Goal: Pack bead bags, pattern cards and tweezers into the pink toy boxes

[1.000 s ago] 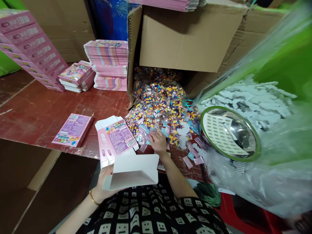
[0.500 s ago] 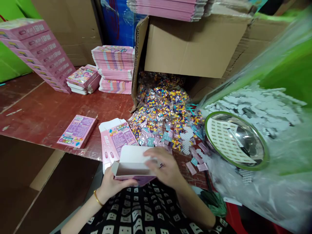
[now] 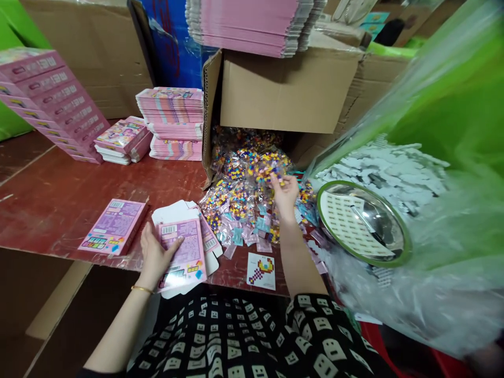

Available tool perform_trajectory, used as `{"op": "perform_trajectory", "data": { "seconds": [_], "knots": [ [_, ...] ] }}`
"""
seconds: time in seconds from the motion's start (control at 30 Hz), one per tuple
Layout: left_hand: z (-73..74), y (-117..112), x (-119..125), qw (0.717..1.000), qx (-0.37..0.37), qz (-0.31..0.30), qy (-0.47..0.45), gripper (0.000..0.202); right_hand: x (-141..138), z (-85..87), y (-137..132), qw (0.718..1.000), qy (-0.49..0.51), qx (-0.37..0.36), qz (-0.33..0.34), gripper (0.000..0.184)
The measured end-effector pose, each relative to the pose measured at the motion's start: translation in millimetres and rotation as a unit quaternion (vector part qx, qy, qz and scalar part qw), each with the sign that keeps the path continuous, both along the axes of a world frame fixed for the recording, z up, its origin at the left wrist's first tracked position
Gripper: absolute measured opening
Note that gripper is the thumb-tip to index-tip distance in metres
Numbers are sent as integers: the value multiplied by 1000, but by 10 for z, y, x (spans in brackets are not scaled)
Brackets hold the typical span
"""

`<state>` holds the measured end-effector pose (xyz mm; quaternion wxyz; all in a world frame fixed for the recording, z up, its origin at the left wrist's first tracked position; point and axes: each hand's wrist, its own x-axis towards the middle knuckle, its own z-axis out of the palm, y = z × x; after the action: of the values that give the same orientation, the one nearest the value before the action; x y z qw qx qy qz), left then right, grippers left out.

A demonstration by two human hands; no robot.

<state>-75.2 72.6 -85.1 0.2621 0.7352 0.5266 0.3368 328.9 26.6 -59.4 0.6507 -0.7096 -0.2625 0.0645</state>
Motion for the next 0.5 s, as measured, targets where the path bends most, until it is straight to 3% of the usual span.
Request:
{"op": "perform_trajectory", "data": {
  "seconds": [0.07,0.13,0.2,0.23,0.3,0.4,0.43,0.5],
  "knots": [
    [136,-93,82,997,67,-26,23,103,-235,201,-251,994,-21,38,103,44],
    [343,-212,228,990,73,-116,-14,104,-608,393,-497,966,-54,-4,254,35],
    [533,-318,415,969,-20,-241,-54,96,-1004,510,-660,907,-67,-57,412,26],
    [597,-357,509,949,-93,-294,-66,81,-1157,527,-713,891,-56,-63,445,25],
    [641,-399,661,907,-243,-333,-87,48,-1290,473,-813,906,-20,-49,420,24],
    [533,-374,718,874,-393,-243,-152,47,-1104,212,-1080,961,9,-98,260,23],
    [473,-354,689,865,-423,-204,-176,51,-1002,94,-1202,960,-2,-157,234,21],
    [351,-322,595,850,-457,-144,-218,54,-845,-144,-1446,918,-70,-299,252,24]
  ]
}}
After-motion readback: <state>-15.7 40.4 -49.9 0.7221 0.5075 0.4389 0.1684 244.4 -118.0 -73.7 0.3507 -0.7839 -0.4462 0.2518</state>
